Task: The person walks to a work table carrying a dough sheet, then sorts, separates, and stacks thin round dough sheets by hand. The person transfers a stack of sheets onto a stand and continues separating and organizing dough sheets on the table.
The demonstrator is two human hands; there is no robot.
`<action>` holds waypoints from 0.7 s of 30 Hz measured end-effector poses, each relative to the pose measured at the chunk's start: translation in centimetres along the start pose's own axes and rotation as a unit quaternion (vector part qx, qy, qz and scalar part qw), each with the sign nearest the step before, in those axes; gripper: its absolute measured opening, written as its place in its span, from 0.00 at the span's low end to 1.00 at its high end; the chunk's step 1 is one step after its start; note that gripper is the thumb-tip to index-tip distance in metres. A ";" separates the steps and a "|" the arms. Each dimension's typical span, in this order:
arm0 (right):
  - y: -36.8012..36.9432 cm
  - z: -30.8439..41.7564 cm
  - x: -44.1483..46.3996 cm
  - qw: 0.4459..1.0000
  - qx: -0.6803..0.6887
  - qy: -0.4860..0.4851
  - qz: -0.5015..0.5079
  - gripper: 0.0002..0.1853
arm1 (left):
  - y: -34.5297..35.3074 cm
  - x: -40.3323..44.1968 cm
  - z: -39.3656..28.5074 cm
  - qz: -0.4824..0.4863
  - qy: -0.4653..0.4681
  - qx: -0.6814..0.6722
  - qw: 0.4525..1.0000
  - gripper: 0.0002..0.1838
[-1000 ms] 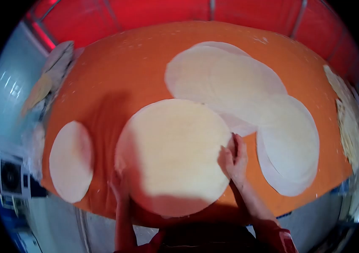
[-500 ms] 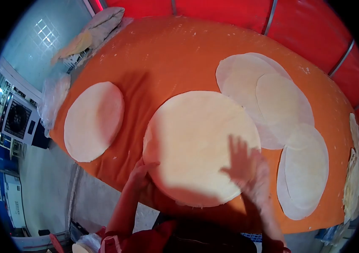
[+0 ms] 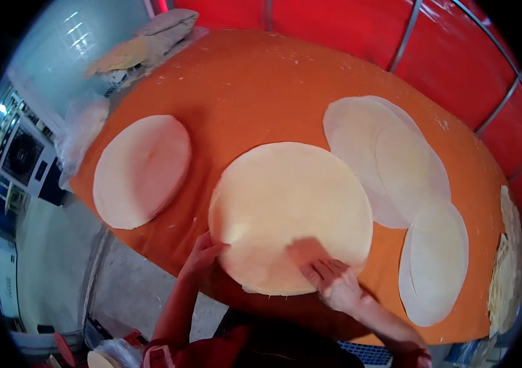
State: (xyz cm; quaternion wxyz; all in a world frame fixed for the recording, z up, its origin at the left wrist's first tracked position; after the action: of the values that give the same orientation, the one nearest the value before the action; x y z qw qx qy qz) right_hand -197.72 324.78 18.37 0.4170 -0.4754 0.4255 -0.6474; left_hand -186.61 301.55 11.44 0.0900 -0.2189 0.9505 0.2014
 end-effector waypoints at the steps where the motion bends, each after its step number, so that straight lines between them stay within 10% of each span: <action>1: -0.3 0.2 1.2 0.995 0.057 -0.006 0.078 0.22 | -0.6 -0.2 -0.7 -0.029 0.002 0.068 0.997 0.19; 3: -2.8 -0.8 4.0 0.983 -0.008 0.050 0.177 0.22 | -0.5 0.1 -3.4 0.018 0.027 -0.064 0.997 0.21; 5: -10.1 -0.4 8.9 0.985 0.166 0.025 0.041 0.15 | 0.4 0.0 -5.9 0.139 0.064 -0.318 0.936 0.27; 8: -15.1 -5.0 9.5 0.833 0.484 0.201 -0.176 0.13 | -1.7 2.6 0.2 -0.063 -0.002 -0.172 0.983 0.31; 15: -8.2 -18.6 0.3 0.672 0.579 0.439 -0.143 0.21 | 3.3 2.3 -0.9 0.018 0.050 -0.284 0.957 0.28; 19: 2.7 -19.1 -5.7 0.589 0.660 0.431 -0.178 0.23 | 2.9 4.6 0.7 -0.041 -0.026 -0.157 0.986 0.22; 21: 1.9 -17.8 -5.6 0.572 0.693 0.391 -0.199 0.24 | 2.8 5.2 1.0 -0.129 0.102 0.019 0.986 0.21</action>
State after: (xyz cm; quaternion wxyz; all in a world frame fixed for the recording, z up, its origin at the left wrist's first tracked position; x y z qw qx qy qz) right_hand -213.59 332.32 11.83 0.2723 0.1857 -0.1369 -0.9341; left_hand -192.38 302.27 10.16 0.0225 -0.3574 0.9222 0.1463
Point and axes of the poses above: each hand's wrist, its own x-axis towards the middle knuckle, its own y-axis out of the palm, z = x × y, the point moved 4 cm from there along x, towards the middle knuckle, and after that the axes turned 2 degrees about z, right-handed, at the moved point
